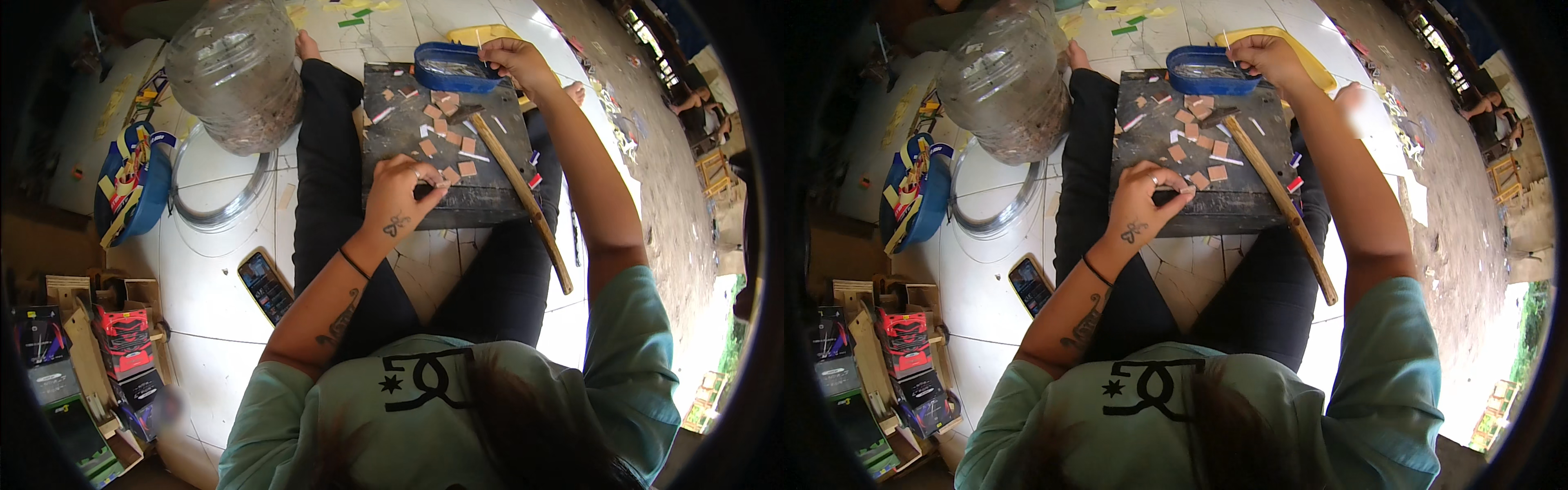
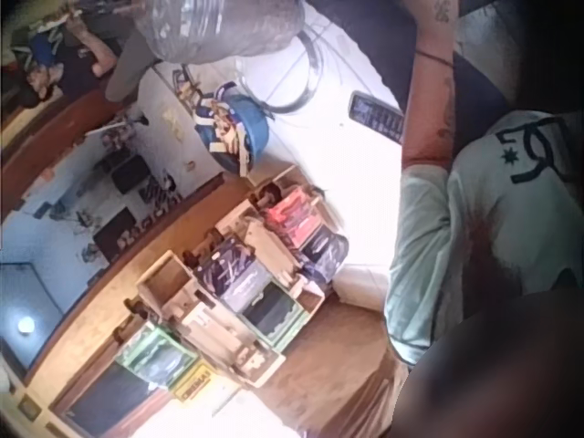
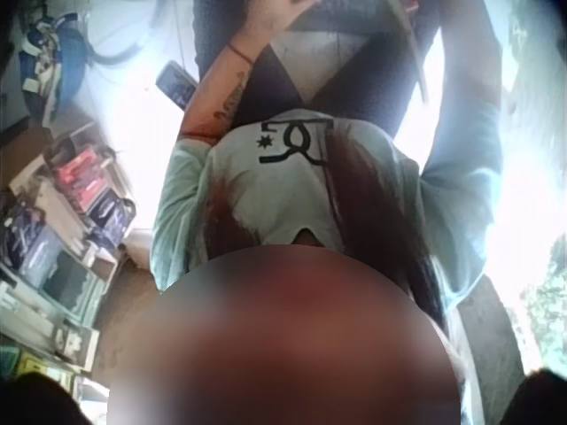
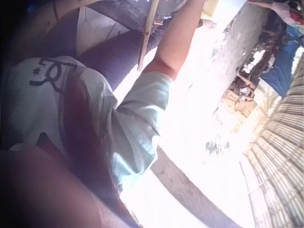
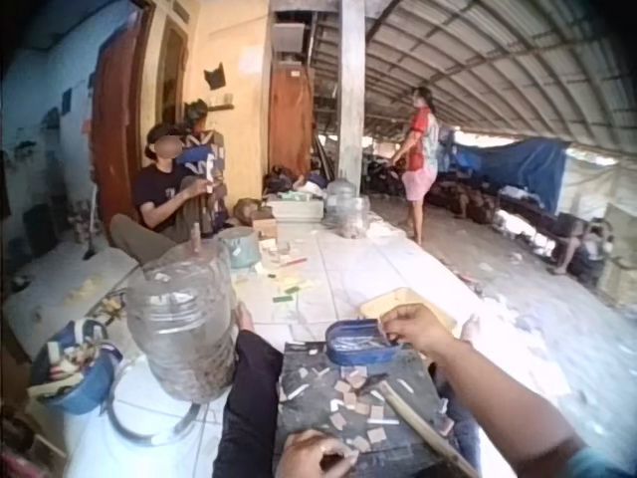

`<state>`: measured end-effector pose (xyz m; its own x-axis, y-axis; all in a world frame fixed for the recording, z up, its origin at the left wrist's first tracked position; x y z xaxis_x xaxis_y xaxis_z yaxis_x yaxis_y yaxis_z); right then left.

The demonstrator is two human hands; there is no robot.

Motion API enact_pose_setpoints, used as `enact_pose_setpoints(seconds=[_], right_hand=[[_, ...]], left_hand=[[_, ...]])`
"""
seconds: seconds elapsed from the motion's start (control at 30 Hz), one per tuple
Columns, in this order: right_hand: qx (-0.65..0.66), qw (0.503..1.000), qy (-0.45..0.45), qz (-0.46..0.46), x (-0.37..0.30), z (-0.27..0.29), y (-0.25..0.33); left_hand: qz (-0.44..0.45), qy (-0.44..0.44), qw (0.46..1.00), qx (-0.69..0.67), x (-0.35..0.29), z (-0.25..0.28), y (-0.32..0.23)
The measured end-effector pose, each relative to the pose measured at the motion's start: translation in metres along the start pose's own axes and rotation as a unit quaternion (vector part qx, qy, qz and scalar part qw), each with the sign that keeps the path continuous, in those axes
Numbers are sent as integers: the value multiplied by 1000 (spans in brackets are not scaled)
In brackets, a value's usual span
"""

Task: The person sits on the floor and repeatedly splits small rectangular wooden pieces using a hammer and a chisel-like tool. They place the split pieces into a blue container and occasionally adjust the pieces on the work surface.

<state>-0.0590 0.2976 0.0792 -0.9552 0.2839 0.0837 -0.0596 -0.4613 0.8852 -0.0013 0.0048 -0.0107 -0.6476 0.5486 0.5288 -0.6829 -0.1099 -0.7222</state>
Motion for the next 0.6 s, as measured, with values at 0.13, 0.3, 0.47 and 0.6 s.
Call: enact_pose_setpoints(seconds=[0.13,0.3,0.47,0.6], right_hand=[[169,983,69,-25,-80,-27,11],[158,985,65,-34,-155,-66,13],[123,992,23,30,-172,-85,5],[50,997,-5,65,-174,-91,3]], left_hand=[[14,18,1000,11,2,1,0],[7,10,1000,16,1,2,-2],[5,19,1000,1,1,0,2],[0,18,1000,-6,2,0,4]])
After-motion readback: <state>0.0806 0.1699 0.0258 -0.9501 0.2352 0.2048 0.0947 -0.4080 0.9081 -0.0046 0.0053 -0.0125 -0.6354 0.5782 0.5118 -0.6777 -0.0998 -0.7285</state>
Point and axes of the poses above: each hand's wrist, its own x-axis towards the middle knuckle, its own z-axis out of the back of the hand, y = z × x, the point moved 1 cm from there along x, towards the middle knuckle, and after that the axes turned 1 degree about -y, right-handed, at the moved point
